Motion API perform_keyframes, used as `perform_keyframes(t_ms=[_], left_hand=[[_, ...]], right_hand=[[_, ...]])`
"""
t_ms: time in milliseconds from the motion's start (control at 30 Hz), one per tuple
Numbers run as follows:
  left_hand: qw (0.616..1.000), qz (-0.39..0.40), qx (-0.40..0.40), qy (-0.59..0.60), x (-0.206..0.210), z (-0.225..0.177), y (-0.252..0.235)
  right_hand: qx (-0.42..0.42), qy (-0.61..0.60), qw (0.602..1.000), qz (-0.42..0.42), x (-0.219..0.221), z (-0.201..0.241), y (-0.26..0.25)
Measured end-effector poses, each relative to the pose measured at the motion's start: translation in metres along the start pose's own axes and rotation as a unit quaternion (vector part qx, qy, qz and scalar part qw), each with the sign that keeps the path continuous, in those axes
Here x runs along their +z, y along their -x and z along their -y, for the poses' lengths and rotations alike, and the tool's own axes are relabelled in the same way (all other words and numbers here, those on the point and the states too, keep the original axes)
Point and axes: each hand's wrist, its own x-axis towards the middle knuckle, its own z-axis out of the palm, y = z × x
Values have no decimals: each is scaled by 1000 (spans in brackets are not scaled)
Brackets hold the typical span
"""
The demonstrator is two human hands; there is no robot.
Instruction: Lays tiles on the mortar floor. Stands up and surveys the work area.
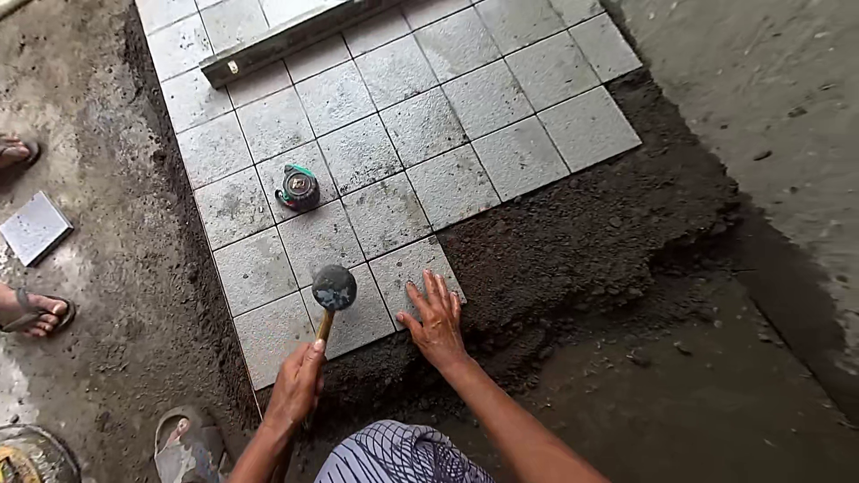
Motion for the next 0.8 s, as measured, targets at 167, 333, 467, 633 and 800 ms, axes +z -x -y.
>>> perform_keyframes(t_ms=[167,333,467,633,800], left_hand=[[997,38,42,-57,33,-5,-9],[994,49,54,-80,63,-12,-17],[994,39,51,-92,80,-13,-23],[990,30,11,-139,91,-11,-25],[987,24,-24,-154,98,-12,-15]], right_hand=[[37,-32,998,-29,-9,-9,7],[12,-39,999,-18,-6,-19,8],[-8,-53,998,-31,1,-26,9],[-27,-65,997,-37,5,-32,8],[-33,-74,996,-27,5,-34,6]])
